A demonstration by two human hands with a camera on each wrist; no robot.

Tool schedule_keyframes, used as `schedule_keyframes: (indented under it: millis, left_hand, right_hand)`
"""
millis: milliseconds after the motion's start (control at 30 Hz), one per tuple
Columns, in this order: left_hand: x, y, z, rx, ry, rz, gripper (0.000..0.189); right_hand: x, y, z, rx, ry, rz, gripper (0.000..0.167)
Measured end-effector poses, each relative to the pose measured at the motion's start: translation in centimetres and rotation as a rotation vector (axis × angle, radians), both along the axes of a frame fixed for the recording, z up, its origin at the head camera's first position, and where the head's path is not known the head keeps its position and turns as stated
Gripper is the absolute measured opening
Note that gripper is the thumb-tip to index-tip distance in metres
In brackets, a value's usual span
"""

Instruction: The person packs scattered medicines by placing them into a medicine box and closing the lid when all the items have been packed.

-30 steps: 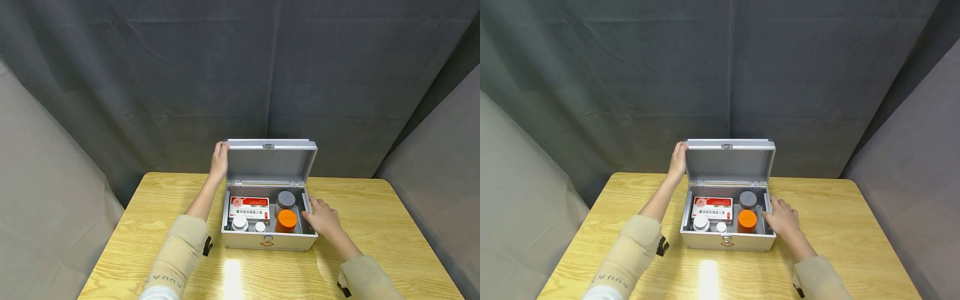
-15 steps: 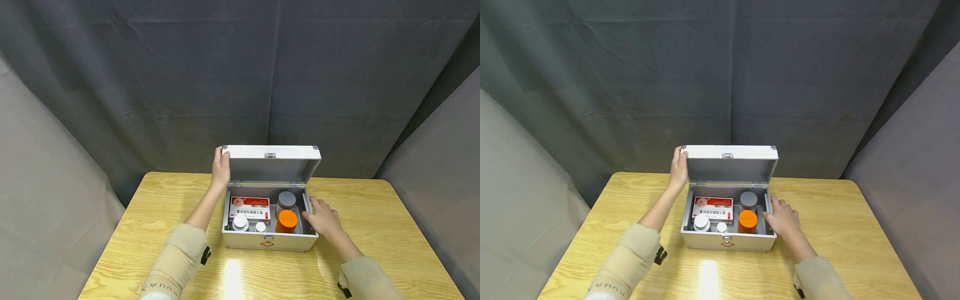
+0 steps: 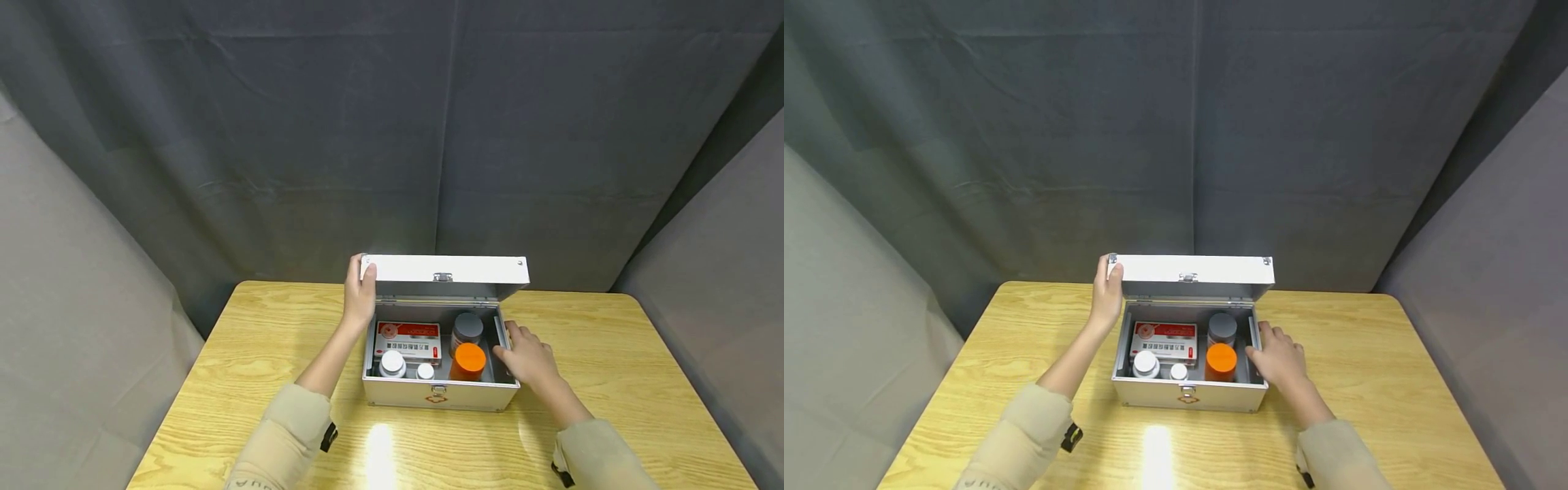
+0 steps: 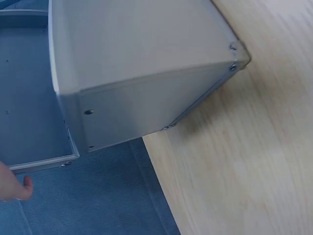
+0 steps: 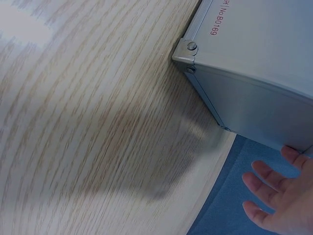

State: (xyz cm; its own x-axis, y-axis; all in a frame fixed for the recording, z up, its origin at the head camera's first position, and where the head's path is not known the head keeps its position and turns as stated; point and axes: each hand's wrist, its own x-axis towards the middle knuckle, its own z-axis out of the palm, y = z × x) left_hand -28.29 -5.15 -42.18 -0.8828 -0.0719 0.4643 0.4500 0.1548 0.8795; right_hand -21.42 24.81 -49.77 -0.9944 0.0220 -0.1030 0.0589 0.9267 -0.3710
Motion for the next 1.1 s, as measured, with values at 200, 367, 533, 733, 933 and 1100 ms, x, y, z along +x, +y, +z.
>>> schedule_keyframes:
  millis: [200,367,533,733,933,1100]
  left_hand:
    - [2.8,-0.2,1.3,0.003,0.093,-0.038,0.033]
    - [4.0,-0.1,0.7,-0.022,0.192,-0.045,0.046]
    - [4.5,-0.4,-0.6,-0.025,0.28,-0.075,0.052]
    - [5.2,-0.6,-1.6,-0.052,0.356,-0.1,0.06]
    - [5.6,-0.8,-2.3,-0.083,0.418,-0.102,0.057]
    - [5.7,-0.8,-2.7,-0.097,0.458,-0.096,0.059]
  right_hand:
    - [0.0,0.0,-0.1,-0.029,0.009,-0.002,0.064]
    - [0.0,0.2,-0.4,-0.088,0.028,-0.01,0.061]
    - [0.1,0.4,-0.6,-0.153,0.031,-0.018,0.058]
    - [0.3,0.6,-0.8,-0.226,0.031,-0.02,0.056]
    - [0.5,0.7,-1.1,-0.399,0.042,-0.013,0.052]
    - [0.7,0.5,-1.4,-0.547,0.069,-0.026,0.049]
